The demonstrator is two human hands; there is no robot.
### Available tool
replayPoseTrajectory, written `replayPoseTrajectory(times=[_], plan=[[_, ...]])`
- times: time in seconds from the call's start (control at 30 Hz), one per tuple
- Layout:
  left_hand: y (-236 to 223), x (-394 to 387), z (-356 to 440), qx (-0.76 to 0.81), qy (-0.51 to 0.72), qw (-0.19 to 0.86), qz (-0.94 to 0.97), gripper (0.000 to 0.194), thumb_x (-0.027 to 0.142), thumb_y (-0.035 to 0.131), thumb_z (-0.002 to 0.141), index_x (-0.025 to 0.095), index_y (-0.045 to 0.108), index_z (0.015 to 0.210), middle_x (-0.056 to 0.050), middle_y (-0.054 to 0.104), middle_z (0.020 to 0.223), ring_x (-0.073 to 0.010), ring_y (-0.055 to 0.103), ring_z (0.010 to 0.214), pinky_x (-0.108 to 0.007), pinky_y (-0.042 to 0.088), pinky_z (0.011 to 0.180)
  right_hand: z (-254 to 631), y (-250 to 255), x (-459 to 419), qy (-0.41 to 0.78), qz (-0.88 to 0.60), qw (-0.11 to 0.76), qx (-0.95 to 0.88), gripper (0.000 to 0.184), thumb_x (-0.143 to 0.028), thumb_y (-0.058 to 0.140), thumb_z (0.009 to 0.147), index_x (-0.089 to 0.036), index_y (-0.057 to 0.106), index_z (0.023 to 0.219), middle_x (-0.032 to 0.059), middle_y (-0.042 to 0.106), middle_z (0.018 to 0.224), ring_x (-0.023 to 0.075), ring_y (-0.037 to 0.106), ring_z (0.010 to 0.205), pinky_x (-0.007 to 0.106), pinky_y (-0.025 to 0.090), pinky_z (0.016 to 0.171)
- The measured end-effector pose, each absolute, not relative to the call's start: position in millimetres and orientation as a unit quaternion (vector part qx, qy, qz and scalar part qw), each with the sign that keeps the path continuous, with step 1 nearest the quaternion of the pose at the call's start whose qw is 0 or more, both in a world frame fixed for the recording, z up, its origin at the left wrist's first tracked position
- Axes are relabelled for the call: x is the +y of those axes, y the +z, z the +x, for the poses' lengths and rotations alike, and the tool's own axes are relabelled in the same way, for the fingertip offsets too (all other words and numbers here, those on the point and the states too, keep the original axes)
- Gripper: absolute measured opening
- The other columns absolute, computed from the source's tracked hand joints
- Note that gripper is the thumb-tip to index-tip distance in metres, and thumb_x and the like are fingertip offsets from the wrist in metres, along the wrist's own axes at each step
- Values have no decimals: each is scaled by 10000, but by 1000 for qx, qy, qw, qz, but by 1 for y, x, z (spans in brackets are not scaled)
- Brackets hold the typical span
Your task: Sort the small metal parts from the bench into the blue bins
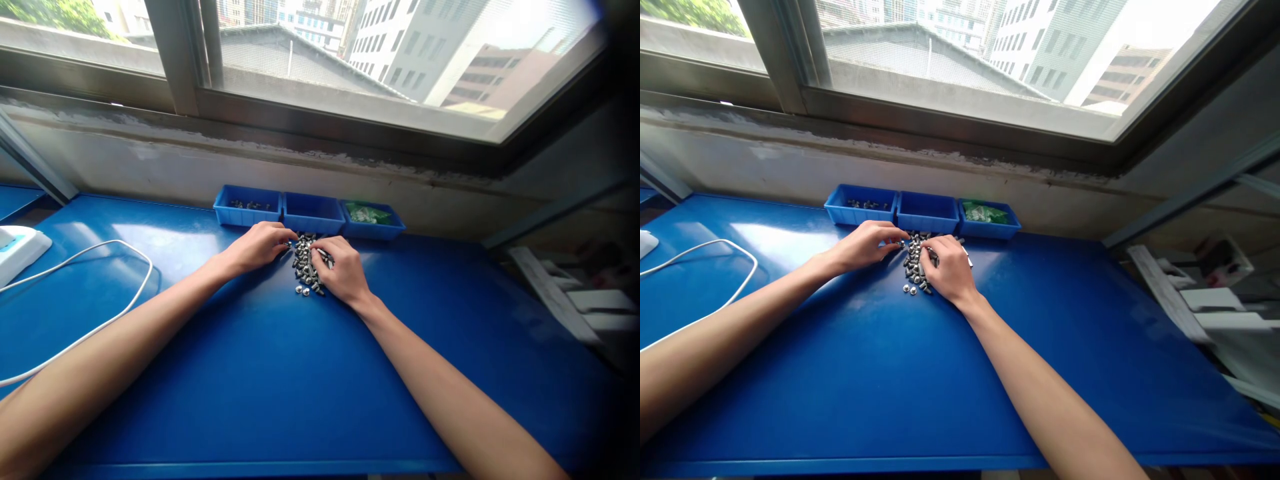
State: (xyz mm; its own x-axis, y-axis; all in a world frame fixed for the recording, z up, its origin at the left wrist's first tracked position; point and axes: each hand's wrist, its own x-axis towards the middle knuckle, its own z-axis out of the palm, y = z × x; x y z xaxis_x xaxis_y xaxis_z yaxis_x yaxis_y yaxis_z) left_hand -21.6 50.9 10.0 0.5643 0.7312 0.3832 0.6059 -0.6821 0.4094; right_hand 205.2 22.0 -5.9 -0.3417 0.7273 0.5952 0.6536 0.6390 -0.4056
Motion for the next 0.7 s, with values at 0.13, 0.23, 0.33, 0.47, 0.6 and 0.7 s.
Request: replayPoseTrajectory(times=[0.13,0.23,0.33,0.47,0.6,0.7], plan=[[16,52,-21,399,362,213,815,249,357,676,864,141,781,931,-84,759,857,-190,697,774,-275,532,736,205,-6,22,50,-422,391,-817,127,-212,581,910,-219,707,914,69,747,936,261,657,928,432,537,877],[25,52,-22,414,388,334,753,399,510,713,817,116,767,846,-76,745,760,-177,677,699,-249,507,628,204,-5,21,50,-420,392,-817,124,-206,582,909,-215,706,911,69,748,938,257,656,924,431,535,875],[34,49,-22,405,376,417,722,489,594,716,787,107,745,809,-62,709,667,-148,639,614,-230,474,556,204,-5,20,49,-420,392,-817,121,-205,583,910,-216,703,909,69,749,937,256,657,916,430,536,867],[39,45,-21,386,371,457,710,507,610,743,756,109,742,829,-73,721,696,-149,659,633,-241,515,591,205,-5,21,48,-417,392,-819,121,-203,582,911,-212,703,909,69,751,940,257,656,917,426,535,860],[40,48,-23,426,433,415,677,519,597,775,722,98,760,864,-87,738,728,-168,683,655,-266,560,631,205,-6,22,51,-415,390,-820,122,-210,583,912,-214,704,920,72,750,949,259,659,927,428,535,870],[39,54,-32,491,542,322,601,483,550,776,733,99,768,907,-97,757,774,-191,720,706,-287,598,693,206,-7,22,53,-415,391,-820,122,-208,584,908,-217,705,918,70,750,945,257,661,925,426,536,868]])
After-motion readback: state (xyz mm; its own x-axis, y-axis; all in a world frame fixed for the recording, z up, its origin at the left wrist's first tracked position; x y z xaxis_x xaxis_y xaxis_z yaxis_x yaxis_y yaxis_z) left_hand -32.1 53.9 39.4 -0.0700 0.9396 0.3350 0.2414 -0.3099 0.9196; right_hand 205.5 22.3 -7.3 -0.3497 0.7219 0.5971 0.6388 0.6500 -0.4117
